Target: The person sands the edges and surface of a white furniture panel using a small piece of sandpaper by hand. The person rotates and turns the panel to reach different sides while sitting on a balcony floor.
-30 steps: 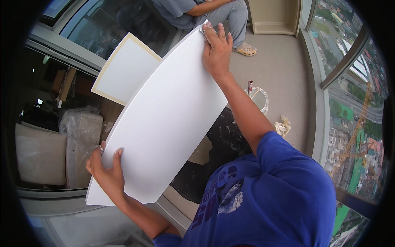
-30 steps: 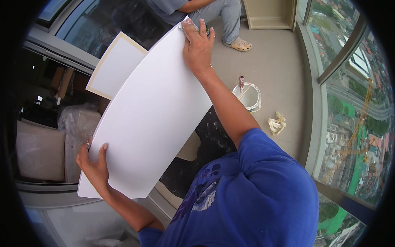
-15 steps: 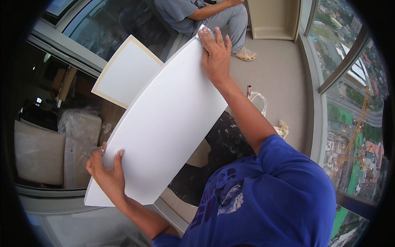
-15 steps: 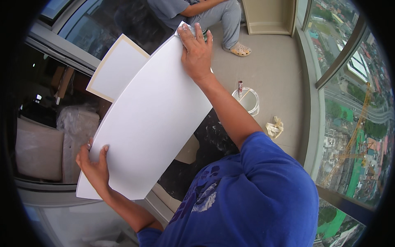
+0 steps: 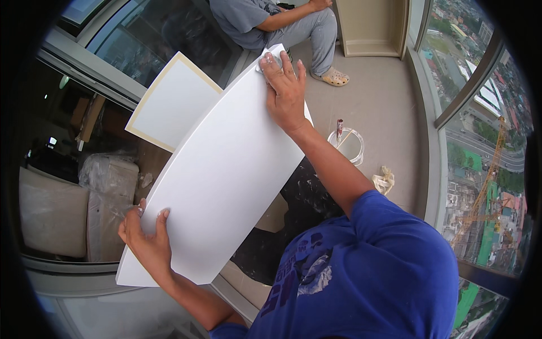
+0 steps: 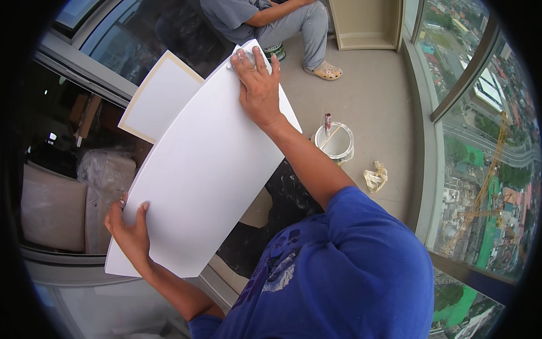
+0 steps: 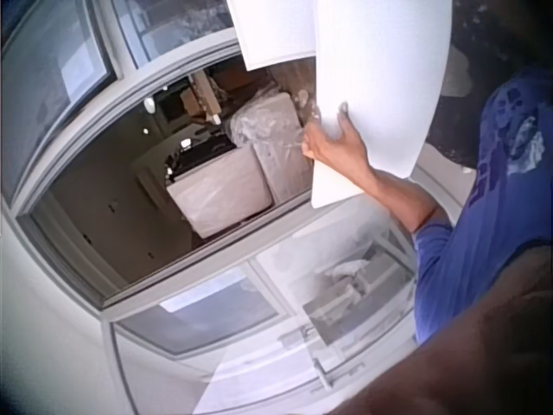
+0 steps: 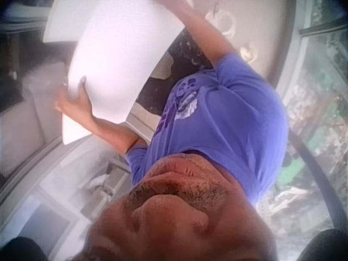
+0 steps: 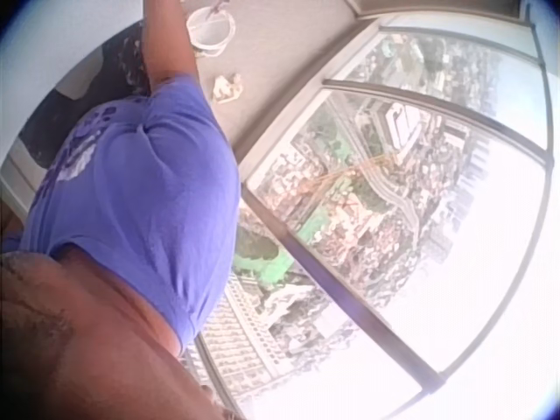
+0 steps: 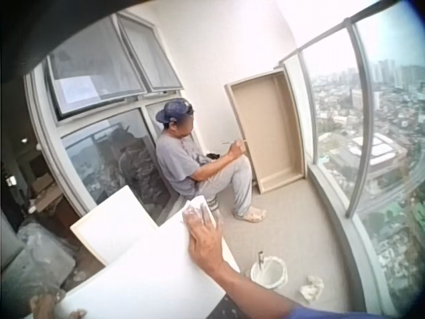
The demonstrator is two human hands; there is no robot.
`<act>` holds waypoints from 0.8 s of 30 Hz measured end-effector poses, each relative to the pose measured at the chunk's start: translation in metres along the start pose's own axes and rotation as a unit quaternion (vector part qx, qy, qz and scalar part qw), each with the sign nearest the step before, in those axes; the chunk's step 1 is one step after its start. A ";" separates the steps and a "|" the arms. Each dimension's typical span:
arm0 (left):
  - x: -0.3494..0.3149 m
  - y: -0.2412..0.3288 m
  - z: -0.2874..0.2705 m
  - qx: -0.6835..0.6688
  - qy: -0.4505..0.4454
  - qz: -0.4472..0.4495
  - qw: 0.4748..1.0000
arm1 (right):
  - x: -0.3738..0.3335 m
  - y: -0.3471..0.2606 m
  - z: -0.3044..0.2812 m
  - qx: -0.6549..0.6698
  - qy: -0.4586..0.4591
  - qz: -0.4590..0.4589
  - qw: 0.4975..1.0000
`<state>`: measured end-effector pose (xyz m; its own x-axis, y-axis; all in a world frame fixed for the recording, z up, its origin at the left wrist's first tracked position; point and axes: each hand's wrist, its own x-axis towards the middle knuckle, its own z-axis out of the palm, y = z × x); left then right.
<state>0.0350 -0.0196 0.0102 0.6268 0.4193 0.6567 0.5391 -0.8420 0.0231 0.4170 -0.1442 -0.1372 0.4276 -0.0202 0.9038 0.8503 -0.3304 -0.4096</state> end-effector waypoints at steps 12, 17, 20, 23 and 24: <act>-0.005 0.008 -0.005 0.016 0.011 0.013 1.000 | 0.049 0.081 -0.046 -0.052 0.003 -0.054 0.997; -0.001 0.016 -0.007 0.011 0.012 0.025 1.000 | 0.069 0.072 -0.063 -0.132 -0.086 -0.156 0.975; 0.002 0.019 -0.007 0.002 0.011 0.028 1.000 | 0.072 0.048 -0.070 -0.127 -0.130 -0.186 0.966; 0.000 0.020 -0.009 0.006 0.014 0.029 0.999 | 0.062 -0.012 -0.075 -0.052 -0.176 -0.235 0.954; -0.001 0.020 -0.009 0.009 0.016 0.028 0.999 | 0.061 -0.011 -0.074 -0.059 -0.176 -0.235 0.954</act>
<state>0.0402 -0.0399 0.0165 0.6372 0.3610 0.6809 0.5146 -0.8570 -0.0272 0.4113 -0.2113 -0.0684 0.1017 0.4675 0.8781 0.9417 -0.3298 0.0665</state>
